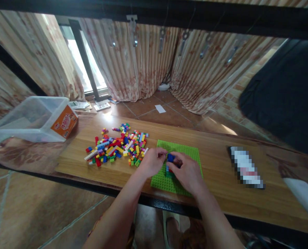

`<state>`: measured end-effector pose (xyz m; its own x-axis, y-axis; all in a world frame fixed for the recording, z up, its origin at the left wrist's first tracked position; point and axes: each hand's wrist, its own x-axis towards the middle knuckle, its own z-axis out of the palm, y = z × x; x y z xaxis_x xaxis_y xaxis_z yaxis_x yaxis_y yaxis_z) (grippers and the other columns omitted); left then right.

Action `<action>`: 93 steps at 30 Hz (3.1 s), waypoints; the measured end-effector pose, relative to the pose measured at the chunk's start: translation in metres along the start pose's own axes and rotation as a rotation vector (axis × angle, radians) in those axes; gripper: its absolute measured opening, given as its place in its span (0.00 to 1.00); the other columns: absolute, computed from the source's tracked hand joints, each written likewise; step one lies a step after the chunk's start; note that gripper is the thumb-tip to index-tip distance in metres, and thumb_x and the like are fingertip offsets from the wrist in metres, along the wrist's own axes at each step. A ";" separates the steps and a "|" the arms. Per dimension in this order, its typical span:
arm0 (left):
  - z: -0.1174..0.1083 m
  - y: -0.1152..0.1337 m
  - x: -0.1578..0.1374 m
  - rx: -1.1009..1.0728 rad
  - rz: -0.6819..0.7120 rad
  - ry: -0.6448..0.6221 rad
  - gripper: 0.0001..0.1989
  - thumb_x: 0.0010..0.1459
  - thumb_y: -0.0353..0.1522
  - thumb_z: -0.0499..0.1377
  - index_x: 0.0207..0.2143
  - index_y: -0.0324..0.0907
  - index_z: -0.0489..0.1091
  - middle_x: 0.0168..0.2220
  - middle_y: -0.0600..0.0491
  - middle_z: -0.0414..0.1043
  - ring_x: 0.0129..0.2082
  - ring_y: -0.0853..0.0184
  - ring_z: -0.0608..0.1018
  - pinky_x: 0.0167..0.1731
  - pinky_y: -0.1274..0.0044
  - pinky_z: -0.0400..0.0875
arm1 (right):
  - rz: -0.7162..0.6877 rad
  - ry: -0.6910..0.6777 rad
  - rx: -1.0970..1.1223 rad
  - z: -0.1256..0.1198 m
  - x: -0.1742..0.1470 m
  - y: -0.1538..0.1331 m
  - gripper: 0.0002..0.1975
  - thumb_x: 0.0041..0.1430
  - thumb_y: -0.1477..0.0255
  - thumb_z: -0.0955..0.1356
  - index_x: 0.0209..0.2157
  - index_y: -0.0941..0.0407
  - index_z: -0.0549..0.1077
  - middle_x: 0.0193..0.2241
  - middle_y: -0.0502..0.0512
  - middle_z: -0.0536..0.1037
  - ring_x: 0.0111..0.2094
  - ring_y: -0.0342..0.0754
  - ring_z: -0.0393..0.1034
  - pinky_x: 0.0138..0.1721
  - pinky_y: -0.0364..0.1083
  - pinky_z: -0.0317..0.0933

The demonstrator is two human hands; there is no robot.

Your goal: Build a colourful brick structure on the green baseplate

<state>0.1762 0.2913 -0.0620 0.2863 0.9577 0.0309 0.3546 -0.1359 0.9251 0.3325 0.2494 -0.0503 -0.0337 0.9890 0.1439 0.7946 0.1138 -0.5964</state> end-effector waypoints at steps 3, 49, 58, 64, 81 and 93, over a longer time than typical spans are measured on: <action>0.000 0.000 0.000 0.048 0.014 -0.025 0.14 0.56 0.24 0.53 0.38 0.38 0.78 0.36 0.48 0.80 0.37 0.64 0.79 0.39 0.76 0.70 | 0.017 -0.016 0.024 -0.003 0.002 0.005 0.20 0.55 0.62 0.69 0.49 0.52 0.73 0.34 0.53 0.76 0.35 0.50 0.70 0.38 0.51 0.64; -0.002 0.011 -0.004 0.243 0.009 -0.070 0.14 0.59 0.29 0.52 0.38 0.40 0.78 0.31 0.52 0.78 0.29 0.68 0.75 0.31 0.78 0.66 | 0.110 -0.185 0.225 -0.041 0.003 0.068 0.20 0.50 0.60 0.72 0.44 0.53 0.76 0.43 0.55 0.78 0.44 0.53 0.72 0.48 0.54 0.63; -0.002 0.013 -0.005 0.263 -0.004 -0.079 0.14 0.59 0.29 0.51 0.36 0.40 0.78 0.28 0.53 0.76 0.27 0.68 0.73 0.29 0.78 0.64 | 0.148 -0.277 0.247 -0.048 0.009 0.059 0.20 0.50 0.61 0.72 0.44 0.54 0.75 0.41 0.56 0.79 0.43 0.54 0.73 0.48 0.56 0.63; -0.003 0.014 -0.005 0.270 0.026 -0.092 0.13 0.58 0.27 0.51 0.31 0.39 0.76 0.25 0.54 0.73 0.24 0.70 0.70 0.25 0.79 0.59 | 0.143 -0.304 0.262 -0.050 0.010 0.059 0.19 0.49 0.61 0.72 0.43 0.54 0.76 0.40 0.56 0.80 0.42 0.54 0.74 0.47 0.55 0.64; 0.002 0.011 -0.005 0.251 -0.017 -0.084 0.11 0.58 0.29 0.54 0.37 0.39 0.76 0.32 0.52 0.77 0.31 0.68 0.76 0.32 0.78 0.66 | 0.161 -0.239 0.335 -0.041 0.009 0.067 0.21 0.46 0.62 0.74 0.43 0.54 0.78 0.38 0.55 0.80 0.40 0.52 0.73 0.44 0.53 0.65; 0.005 0.017 -0.006 0.288 -0.047 -0.052 0.10 0.57 0.28 0.56 0.40 0.38 0.75 0.35 0.49 0.78 0.34 0.66 0.78 0.36 0.77 0.69 | 0.050 -0.125 0.267 -0.036 0.004 0.060 0.19 0.54 0.58 0.70 0.44 0.53 0.78 0.42 0.57 0.79 0.44 0.52 0.72 0.48 0.52 0.63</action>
<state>0.1850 0.2822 -0.0483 0.3061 0.9514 -0.0353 0.6043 -0.1655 0.7794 0.4017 0.2570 -0.0566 -0.0867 0.9960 0.0205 0.6098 0.0694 -0.7895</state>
